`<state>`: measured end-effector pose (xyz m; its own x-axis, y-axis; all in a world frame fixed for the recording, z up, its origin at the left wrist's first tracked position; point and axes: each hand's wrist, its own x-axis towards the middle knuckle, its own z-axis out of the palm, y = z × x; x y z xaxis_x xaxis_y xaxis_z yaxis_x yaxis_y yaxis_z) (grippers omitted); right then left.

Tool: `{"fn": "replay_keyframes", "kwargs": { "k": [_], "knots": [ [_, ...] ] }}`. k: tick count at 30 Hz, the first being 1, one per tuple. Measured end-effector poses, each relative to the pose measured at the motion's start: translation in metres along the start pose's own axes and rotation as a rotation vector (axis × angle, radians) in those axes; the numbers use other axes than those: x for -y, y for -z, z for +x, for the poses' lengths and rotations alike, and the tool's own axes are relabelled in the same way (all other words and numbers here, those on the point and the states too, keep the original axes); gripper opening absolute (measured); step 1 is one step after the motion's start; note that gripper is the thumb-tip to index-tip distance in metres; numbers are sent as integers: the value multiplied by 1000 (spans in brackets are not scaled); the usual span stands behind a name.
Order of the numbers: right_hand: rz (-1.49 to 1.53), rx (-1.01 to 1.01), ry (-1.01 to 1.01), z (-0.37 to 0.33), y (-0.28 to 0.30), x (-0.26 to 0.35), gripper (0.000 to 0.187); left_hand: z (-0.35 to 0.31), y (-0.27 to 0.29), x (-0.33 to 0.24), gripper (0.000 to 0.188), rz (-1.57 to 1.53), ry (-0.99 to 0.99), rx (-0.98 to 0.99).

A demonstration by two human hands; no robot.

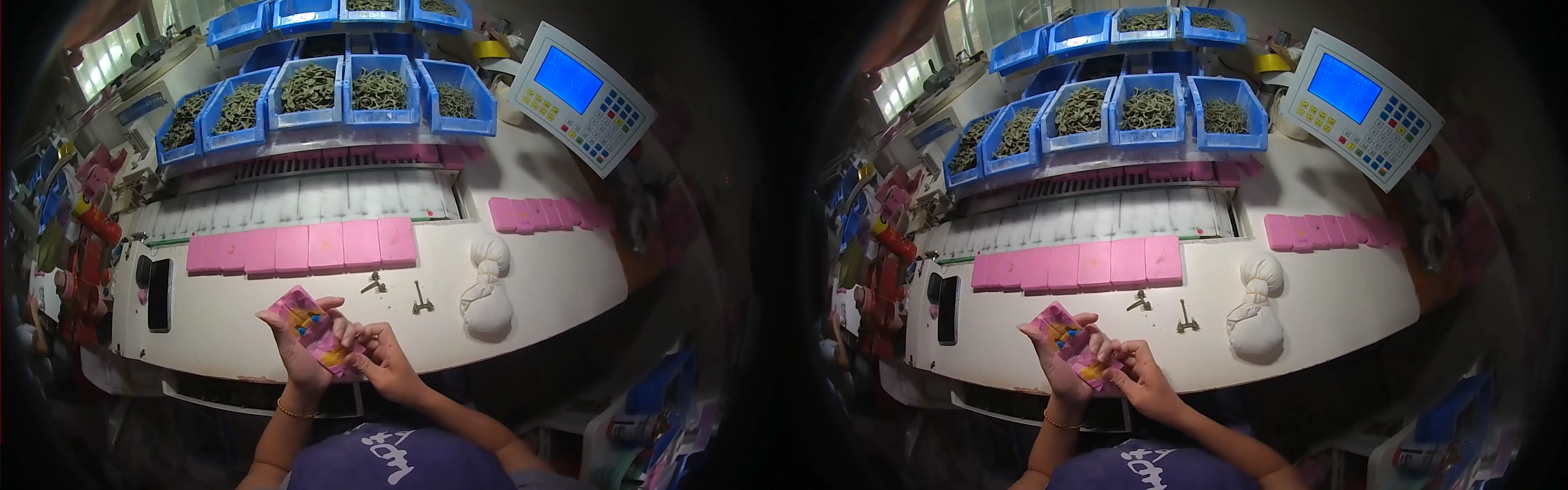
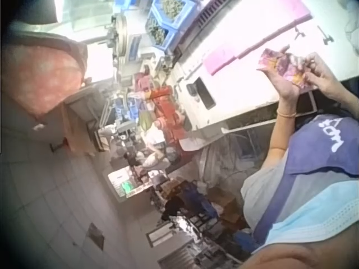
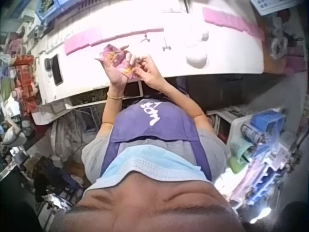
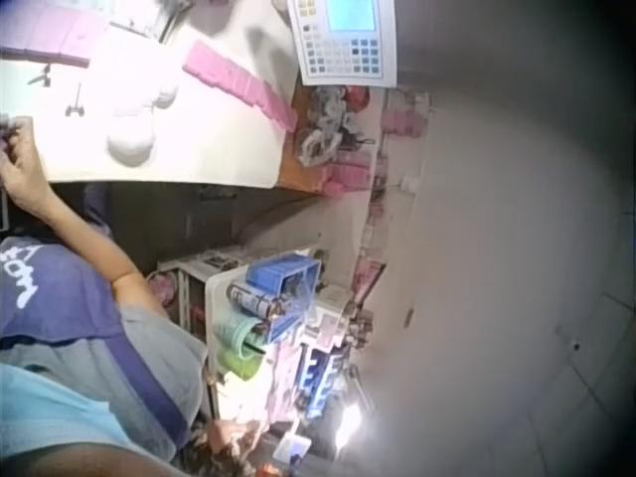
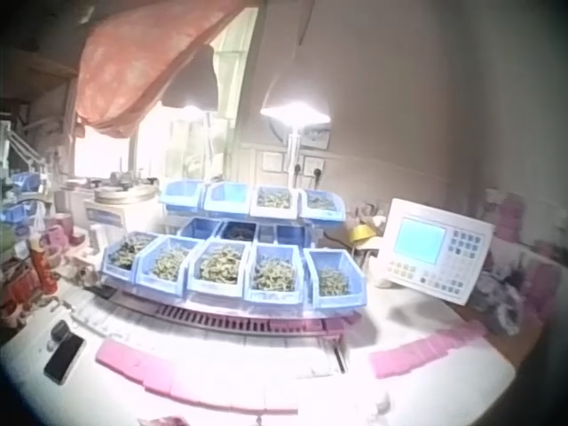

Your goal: Assembling small plastic charms and metal components using molds.

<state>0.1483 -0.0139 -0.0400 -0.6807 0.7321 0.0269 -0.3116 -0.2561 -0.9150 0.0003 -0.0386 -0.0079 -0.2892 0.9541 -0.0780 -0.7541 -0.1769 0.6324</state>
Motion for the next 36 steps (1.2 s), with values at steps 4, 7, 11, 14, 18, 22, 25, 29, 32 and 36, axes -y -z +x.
{"fn": "replay_keyframes", "kwargs": {
  "k": [4, 7, 11, 14, 18, 22, 25, 29, 32, 36],
  "knots": [
    [-1194, -171, 557, 1, 29, 55, 9, -5, -3, -10, 103, 105, 42, -40],
    [-1771, -722, 414, 2, 67, 99, 38, -4, 4, -5, 95, 442, -64, -44],
    [-1713, -744, 119, 17, 124, 98, 51, -5, -16, 4, 80, 664, -159, -38],
    [-1425, -554, 424, 6, 114, 117, 57, 2, -18, 3, 74, 602, -100, -100],
    [-1166, -127, 790, -10, 37, 92, 67, 7, -16, 1, 70, 527, 59, -108],
    [-1132, 59, 697, -6, 7, 83, 63, 11, -24, -1, 72, 671, -103, -167],
    [-1097, -99, 806, -16, 10, 84, 60, 18, -26, -14, 71, 350, 125, -274],
    [-1057, 66, 558, -19, 1, 63, 63, 20, -29, -2, 70, 618, -29, -168],
    [-877, 131, 462, -21, 31, 93, 63, 15, -25, -7, 71, 636, -48, -143],
    [-1225, -201, 422, -29, 45, 114, 60, 17, -5, -14, 73, 417, 142, -198]
  ]
}}
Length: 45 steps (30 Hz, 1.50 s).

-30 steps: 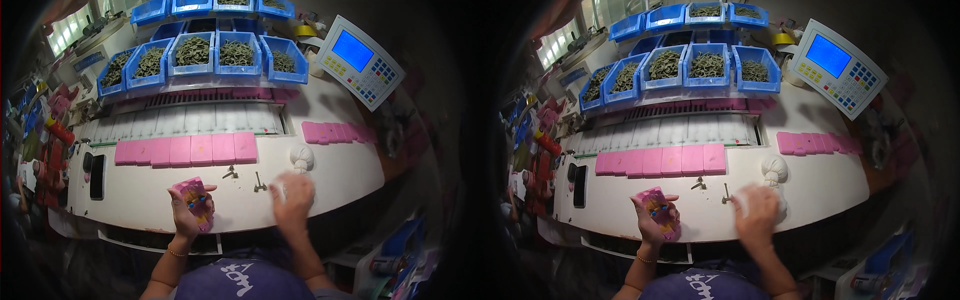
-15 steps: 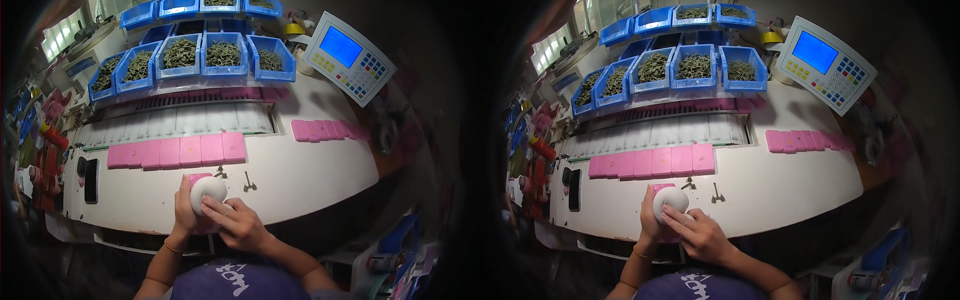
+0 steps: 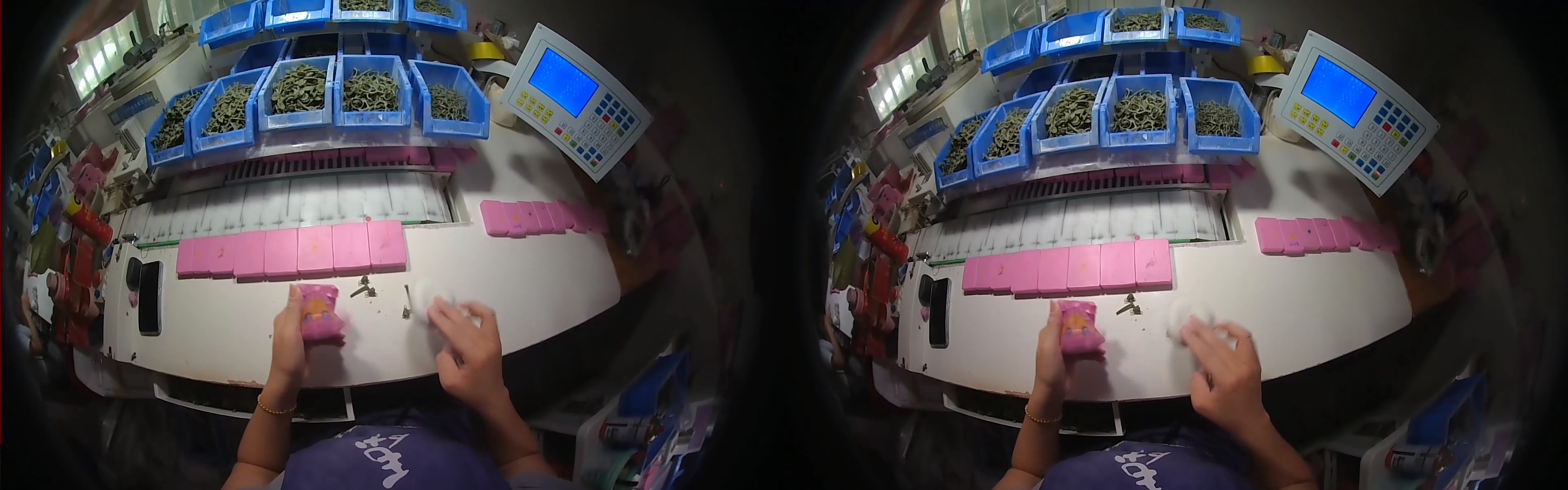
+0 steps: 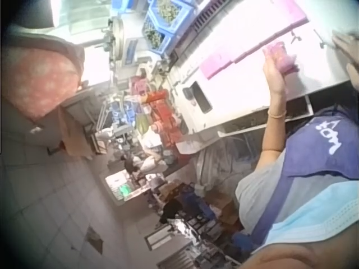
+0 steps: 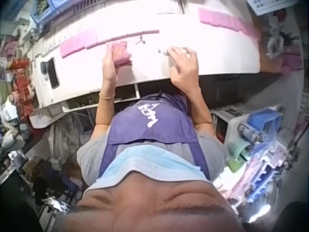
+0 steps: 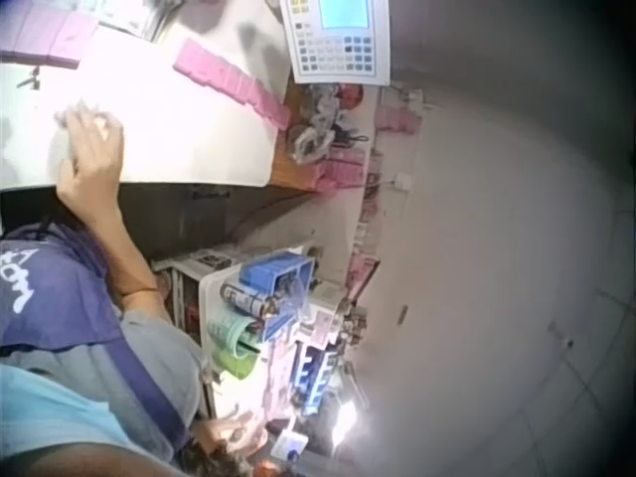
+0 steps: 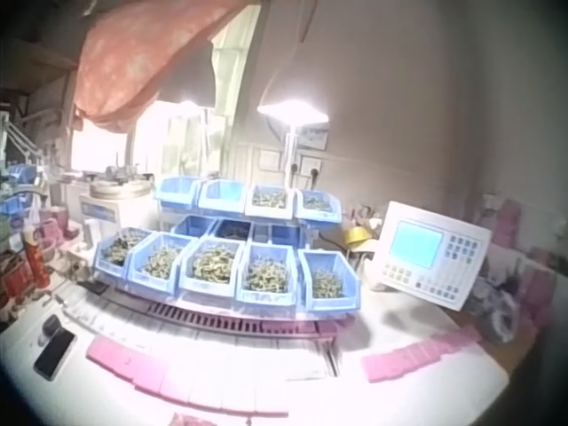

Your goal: Assembling small plastic charms and metal components using molds.

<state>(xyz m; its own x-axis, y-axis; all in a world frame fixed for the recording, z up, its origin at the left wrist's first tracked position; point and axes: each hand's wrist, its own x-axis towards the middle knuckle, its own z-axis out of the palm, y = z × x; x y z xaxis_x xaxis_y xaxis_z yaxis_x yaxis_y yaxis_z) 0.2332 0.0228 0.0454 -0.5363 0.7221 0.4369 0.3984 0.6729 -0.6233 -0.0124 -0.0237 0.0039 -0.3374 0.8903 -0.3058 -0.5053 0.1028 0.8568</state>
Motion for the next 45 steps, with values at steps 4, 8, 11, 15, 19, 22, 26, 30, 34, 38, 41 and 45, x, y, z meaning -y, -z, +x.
{"fn": "replay_keyframes", "kwargs": {
  "k": [4, 8, 11, 15, 19, 22, 26, 30, 34, 38, 41, 45],
  "knots": [
    [57, -32, -108, 16, -30, 10, 44, -13, -11, 17, 75, 24, 51, 165],
    [734, 199, -345, 19, -63, -13, 38, -24, -16, 18, 58, 320, -279, 222],
    [638, 138, -156, 20, -60, -12, 27, -28, -7, 24, 40, 450, -404, 200],
    [526, 78, -54, 25, -57, -2, 22, -31, -13, 22, 35, 486, -545, 184],
    [338, 152, 11, 22, -52, -6, 21, -22, -4, 16, 30, 770, -591, 251],
    [190, 196, 16, 38, -59, -27, 24, -14, 32, 3, 34, 931, -276, 198],
    [-162, 31, -34, 86, -42, -59, 52, -28, 44, -28, 57, 1455, -397, -188],
    [-230, 296, -32, 117, -49, -87, 86, -35, 29, -16, 51, 1509, -506, -105],
    [-73, 317, -14, 130, -55, -102, 92, -41, 23, -24, 46, 1567, -598, 77],
    [-195, 200, -152, 120, -41, -95, 92, 12, 40, -67, 38, 1360, -583, -11],
    [-101, 95, -201, 101, -27, -70, 91, 105, 69, -103, 42, 1260, -726, -449],
    [55, 98, -13, 74, -21, -39, 92, 191, 129, -120, 49, 1605, -555, -634]
  ]
}}
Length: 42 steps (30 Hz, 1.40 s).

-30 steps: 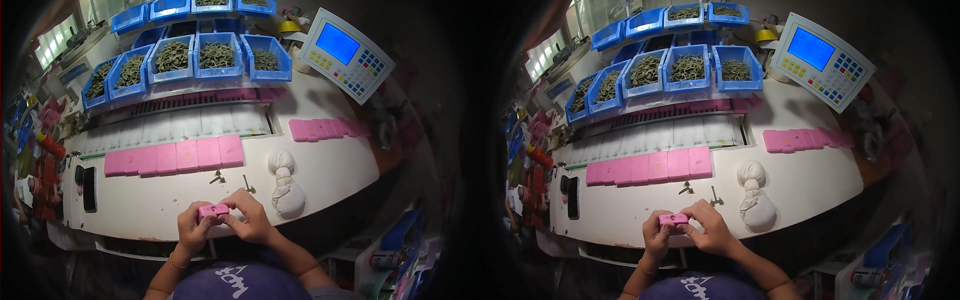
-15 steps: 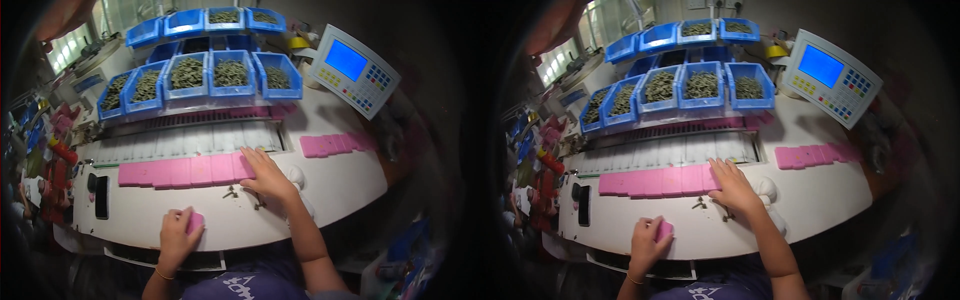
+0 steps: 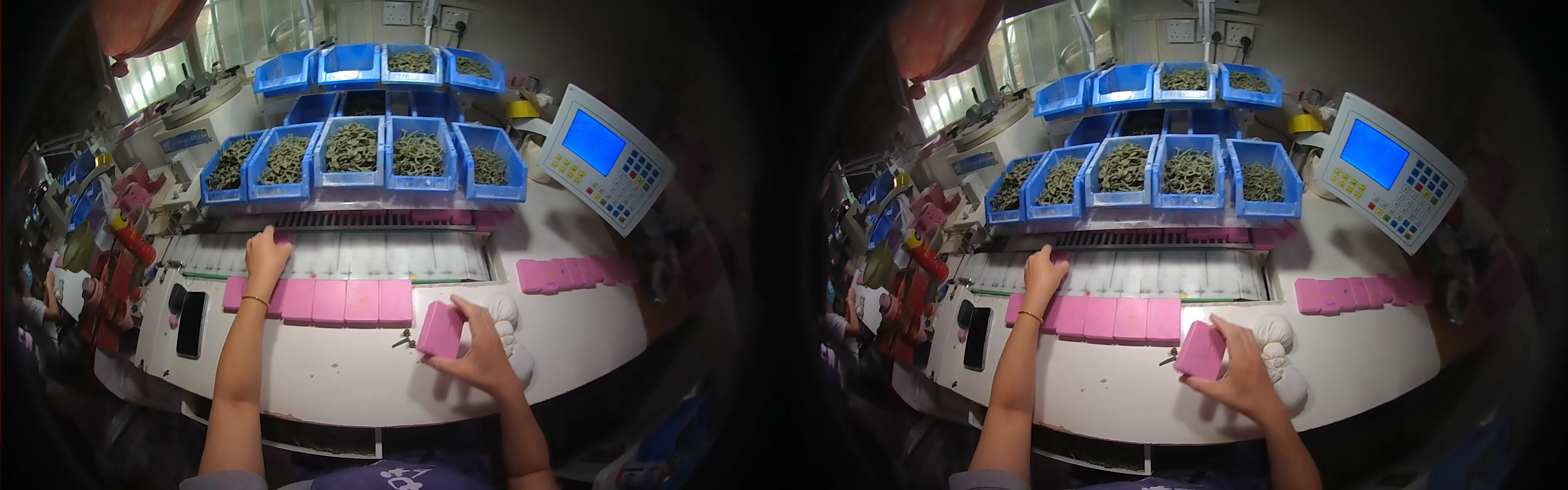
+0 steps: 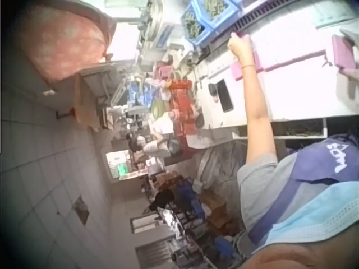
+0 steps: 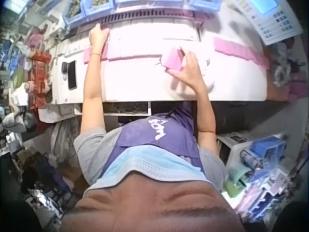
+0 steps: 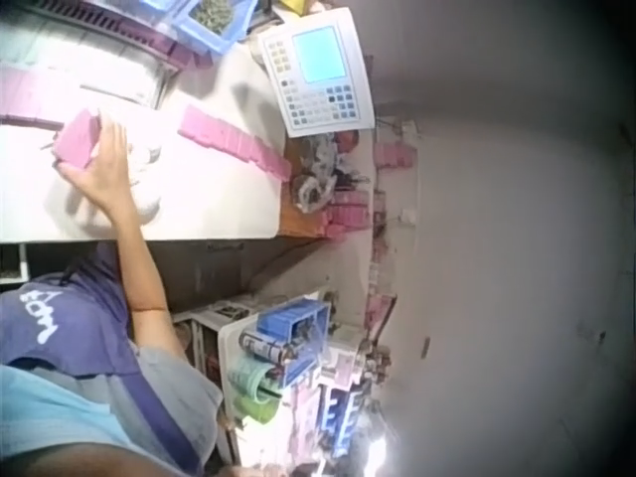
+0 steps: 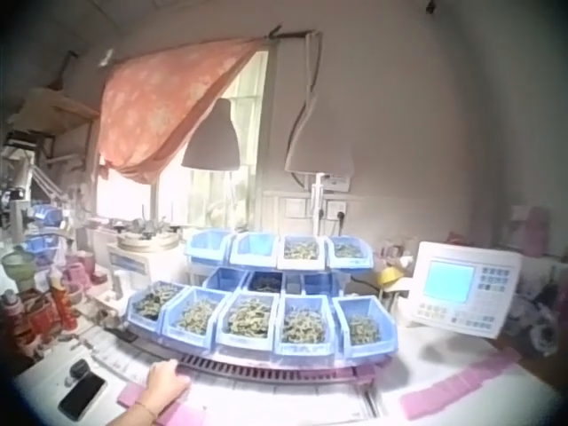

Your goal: Assembling small plastic charms and metal components using molds.

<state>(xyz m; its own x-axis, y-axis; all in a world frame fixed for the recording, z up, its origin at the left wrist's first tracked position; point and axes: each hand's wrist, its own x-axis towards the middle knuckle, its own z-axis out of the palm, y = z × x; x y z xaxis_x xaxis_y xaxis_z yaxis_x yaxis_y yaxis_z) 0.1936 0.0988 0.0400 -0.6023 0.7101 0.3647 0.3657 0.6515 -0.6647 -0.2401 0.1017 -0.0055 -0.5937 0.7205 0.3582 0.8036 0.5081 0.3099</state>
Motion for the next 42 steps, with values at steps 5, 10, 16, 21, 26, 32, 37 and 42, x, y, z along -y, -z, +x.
{"fn": "replay_keyframes", "kwargs": {
  "k": [5, 10, 16, 21, 26, 32, 37, 42],
  "knots": [
    [58, -106, 101, -22, 2, 17, 90, -50, 5, -31, 58, -89, -314, -378],
    [301, -45, 345, -29, -24, 33, 89, -182, 64, -91, 85, -1587, 101, 1389],
    [425, 116, 117, -48, -41, 40, 90, -222, 78, -116, 68, -1478, 34, 1083],
    [1211, 351, -497, -65, -68, 34, 64, -249, 81, -135, 66, -933, -363, 385],
    [1184, 218, -493, -65, -79, 42, 58, -266, 55, -127, 67, -973, -316, 241],
    [872, 112, -743, -71, -81, 35, 46, -272, 56, -131, 63, -978, -315, 132],
    [811, 59, -593, -57, -73, 34, 42, -277, 53, -114, 62, -1171, -125, 272],
    [496, 55, -326, -59, -74, 43, 39, -275, 69, -102, 53, -1136, -60, 279]
  ]
}}
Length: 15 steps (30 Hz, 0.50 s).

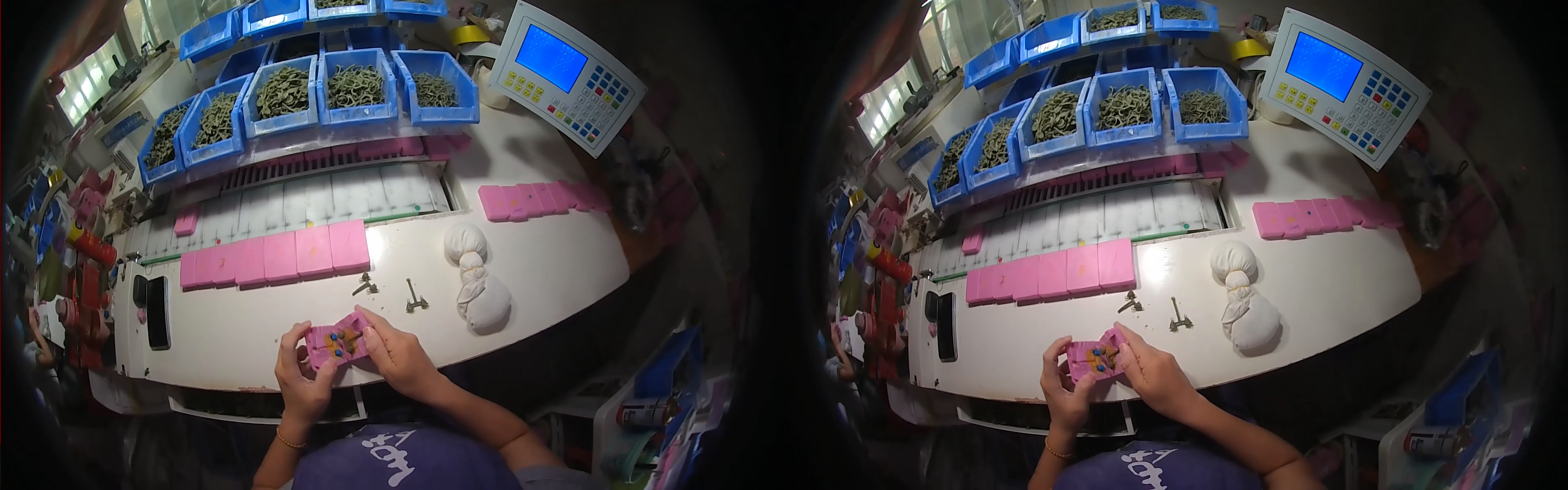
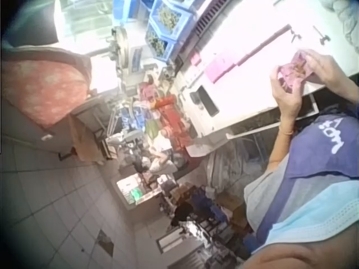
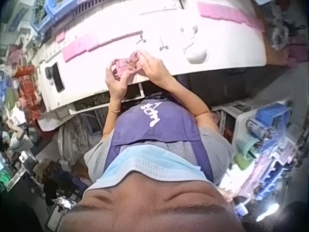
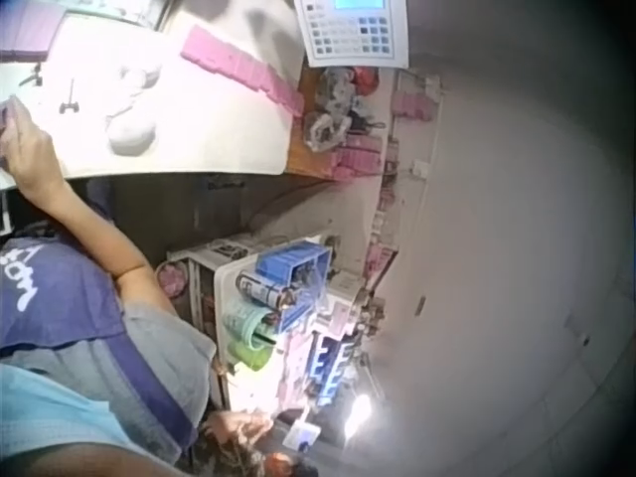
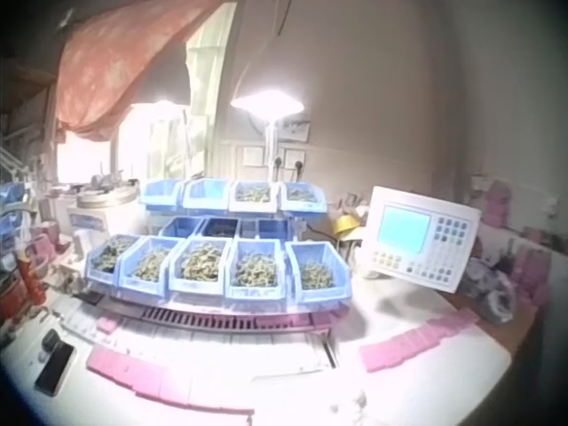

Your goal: Assembling small plastic charms and metal components using molds.

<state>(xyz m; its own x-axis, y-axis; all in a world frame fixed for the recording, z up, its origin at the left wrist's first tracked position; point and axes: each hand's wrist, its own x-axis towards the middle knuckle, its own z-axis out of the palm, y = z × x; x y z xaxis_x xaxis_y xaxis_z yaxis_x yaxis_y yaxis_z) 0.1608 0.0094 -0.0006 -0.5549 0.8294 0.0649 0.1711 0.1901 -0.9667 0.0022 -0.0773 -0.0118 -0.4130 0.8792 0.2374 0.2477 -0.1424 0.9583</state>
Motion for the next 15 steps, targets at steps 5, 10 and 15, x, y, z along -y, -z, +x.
{"fn": "replay_keyframes", "kwargs": {
  "k": [5, 10, 15],
  "knots": [
    [-127, -48, 30, -1, -6, 3, 44, 7, 12, 0, 37, 127, -3, 8],
    [-227, -104, 212, 14, -5, -16, 41, 7, 31, 0, 24, -158, 370, -39],
    [-111, -85, 178, 34, -2, -23, 31, 9, 48, -4, 42, -77, 347, 134]
  ]
}}
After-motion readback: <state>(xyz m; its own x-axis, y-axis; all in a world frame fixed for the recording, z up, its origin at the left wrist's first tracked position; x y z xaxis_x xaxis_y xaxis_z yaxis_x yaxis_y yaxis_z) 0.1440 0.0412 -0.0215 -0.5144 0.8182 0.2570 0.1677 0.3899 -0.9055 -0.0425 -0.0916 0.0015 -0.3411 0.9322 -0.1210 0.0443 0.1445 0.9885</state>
